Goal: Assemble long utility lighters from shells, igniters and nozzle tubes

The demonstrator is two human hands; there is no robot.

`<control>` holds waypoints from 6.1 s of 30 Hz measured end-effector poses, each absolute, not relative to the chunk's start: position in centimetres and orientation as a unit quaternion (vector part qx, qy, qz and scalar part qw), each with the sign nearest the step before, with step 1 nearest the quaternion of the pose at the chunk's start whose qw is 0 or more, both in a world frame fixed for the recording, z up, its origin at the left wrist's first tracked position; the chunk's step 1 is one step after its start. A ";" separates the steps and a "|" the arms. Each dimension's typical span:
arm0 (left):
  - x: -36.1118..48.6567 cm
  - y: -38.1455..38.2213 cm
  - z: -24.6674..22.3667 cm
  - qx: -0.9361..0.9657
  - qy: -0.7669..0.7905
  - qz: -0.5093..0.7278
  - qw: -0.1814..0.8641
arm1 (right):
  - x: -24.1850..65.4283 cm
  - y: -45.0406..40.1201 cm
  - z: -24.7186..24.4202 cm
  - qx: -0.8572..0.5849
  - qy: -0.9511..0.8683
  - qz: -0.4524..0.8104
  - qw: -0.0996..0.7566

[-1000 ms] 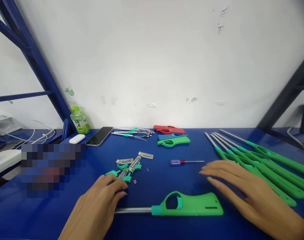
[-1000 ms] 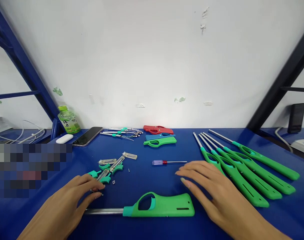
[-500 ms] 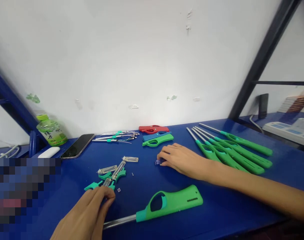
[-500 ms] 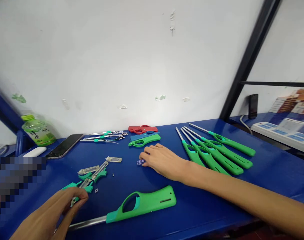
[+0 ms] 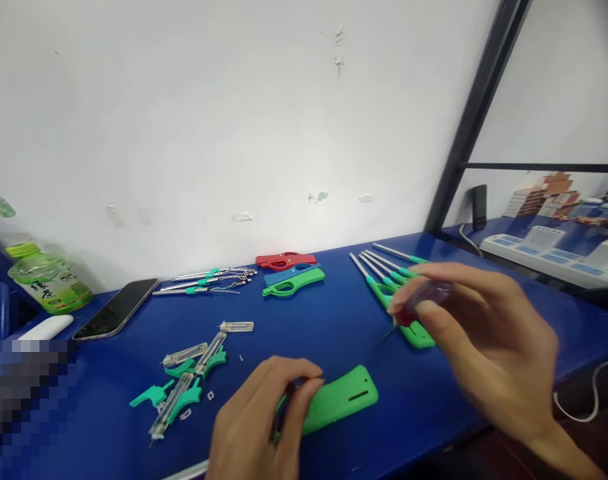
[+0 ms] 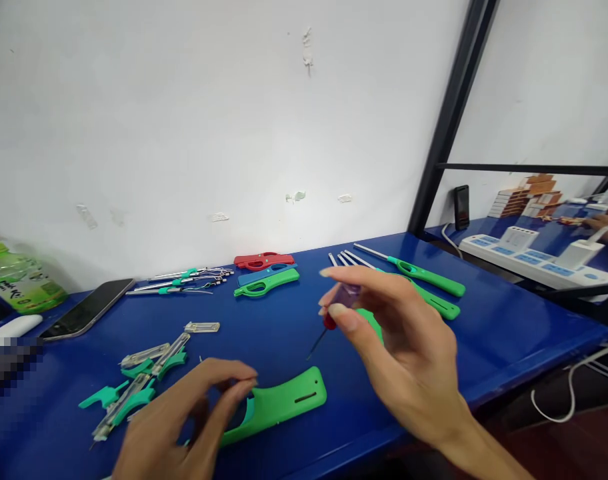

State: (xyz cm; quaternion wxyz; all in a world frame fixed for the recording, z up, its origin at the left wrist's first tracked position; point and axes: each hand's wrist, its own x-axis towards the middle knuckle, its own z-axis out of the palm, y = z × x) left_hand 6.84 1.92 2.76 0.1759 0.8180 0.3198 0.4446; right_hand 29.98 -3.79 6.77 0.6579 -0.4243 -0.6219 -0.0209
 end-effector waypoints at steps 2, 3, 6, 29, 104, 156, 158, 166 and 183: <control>8.8 2.1 3.3 0.820 0.325 0.421 0.213 | 29.6 -4.4 6.0 -0.402 -0.582 -0.016 0.707; 9.5 2.2 3.4 0.818 0.330 0.412 0.228 | 29.5 -4.4 5.8 -0.398 -0.564 -0.014 0.723; 10.8 2.2 3.2 0.813 0.332 0.409 0.250 | 29.4 -4.2 5.5 -0.396 -0.523 -0.006 0.755; 11.7 1.4 2.7 0.794 0.329 0.380 0.341 | 28.4 -4.0 4.6 -0.361 -0.530 -0.012 0.767; 12.6 1.6 -1.2 0.903 0.264 0.315 0.125 | 30.5 -4.1 3.1 -0.441 -0.666 0.100 0.593; 9.2 1.7 -3.7 0.929 0.190 0.297 -0.112 | 29.1 -3.5 3.7 -0.444 -0.693 0.049 0.566; 9.2 1.7 -3.7 0.928 0.187 0.300 -0.117 | 29.0 -3.4 3.5 -0.428 -0.680 0.080 0.590; 9.1 1.6 -3.5 0.929 0.191 0.296 -0.114 | 29.4 -3.5 3.8 -0.444 -0.692 0.049 0.567; 9.2 1.6 -3.7 0.928 0.198 0.293 -0.119 | 29.1 -3.6 3.7 -0.445 -0.668 0.009 0.597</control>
